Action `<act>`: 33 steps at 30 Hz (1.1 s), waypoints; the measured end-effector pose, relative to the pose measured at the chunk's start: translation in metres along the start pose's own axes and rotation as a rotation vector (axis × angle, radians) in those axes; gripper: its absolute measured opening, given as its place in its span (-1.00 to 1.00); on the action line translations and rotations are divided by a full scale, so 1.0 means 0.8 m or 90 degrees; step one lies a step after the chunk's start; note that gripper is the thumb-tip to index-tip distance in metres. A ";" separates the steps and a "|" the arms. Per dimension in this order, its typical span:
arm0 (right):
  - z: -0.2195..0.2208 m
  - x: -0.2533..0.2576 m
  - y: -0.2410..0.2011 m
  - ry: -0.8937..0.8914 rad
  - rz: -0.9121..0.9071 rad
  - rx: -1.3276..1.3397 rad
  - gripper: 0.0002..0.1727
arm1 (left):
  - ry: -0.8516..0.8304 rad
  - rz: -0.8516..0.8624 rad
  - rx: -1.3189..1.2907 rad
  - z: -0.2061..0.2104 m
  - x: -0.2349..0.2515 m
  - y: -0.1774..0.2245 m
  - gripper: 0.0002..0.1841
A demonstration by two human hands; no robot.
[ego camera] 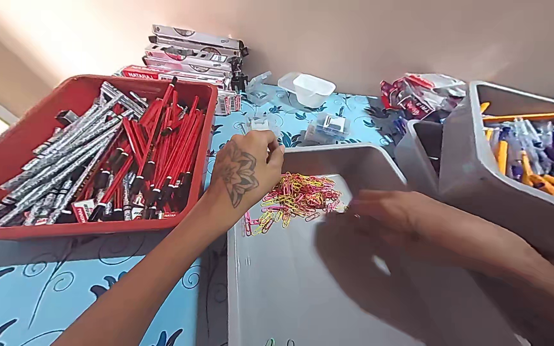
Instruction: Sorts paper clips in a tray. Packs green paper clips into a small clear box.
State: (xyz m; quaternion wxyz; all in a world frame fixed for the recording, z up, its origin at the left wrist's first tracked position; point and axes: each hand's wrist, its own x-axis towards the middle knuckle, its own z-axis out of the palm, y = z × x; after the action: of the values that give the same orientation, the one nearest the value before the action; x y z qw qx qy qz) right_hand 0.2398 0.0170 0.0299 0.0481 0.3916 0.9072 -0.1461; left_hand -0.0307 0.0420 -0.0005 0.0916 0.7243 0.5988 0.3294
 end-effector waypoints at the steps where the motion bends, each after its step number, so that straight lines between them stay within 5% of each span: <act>1: -0.004 -0.003 -0.006 -0.073 0.053 -0.029 -0.85 | 0.008 0.002 -0.002 0.001 0.000 0.000 -0.77; 3: 0.002 -0.004 -0.006 -0.093 0.069 -0.033 -0.87 | 0.010 0.006 -0.006 0.001 0.000 0.000 -0.77; 6: 0.012 -0.006 0.011 0.083 -0.027 0.011 -0.41 | 0.011 0.018 0.004 0.002 -0.002 0.000 -0.76; 9: 0.016 -0.009 0.023 0.172 -0.048 -0.018 -0.51 | 0.004 -0.001 0.004 0.000 -0.004 0.001 -0.74; 18: -0.005 -0.054 -0.013 -0.178 -0.028 -0.043 -0.94 | -0.009 0.053 0.027 0.000 -0.010 -0.006 -0.71; 21: 0.009 -0.055 0.000 0.037 -0.088 -0.111 -0.58 | -0.024 0.054 0.021 -0.003 -0.020 -0.013 -0.68; 24: 0.002 -0.054 0.012 0.174 -0.093 -0.165 -0.53 | -0.033 0.045 0.016 -0.005 -0.022 -0.006 -0.69; 28: 0.012 -0.058 0.009 0.079 -0.117 -0.169 -0.87 | -0.037 0.035 0.010 -0.008 -0.024 -0.002 -0.71; 31: 0.007 -0.062 -0.008 -0.131 -0.063 -0.132 -0.88 | -0.046 0.031 0.007 -0.006 -0.024 -0.002 -0.70; 33: 0.007 -0.062 -0.015 -0.106 -0.056 -0.111 -0.80 | -0.052 0.029 0.009 -0.008 -0.024 0.000 -0.70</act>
State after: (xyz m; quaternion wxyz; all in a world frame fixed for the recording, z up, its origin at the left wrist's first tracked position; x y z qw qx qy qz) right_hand 0.2646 -0.0270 0.0377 0.1506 0.3324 0.9256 -0.1006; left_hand -0.0358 0.0227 -0.0029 0.1035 0.7515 0.5799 0.2972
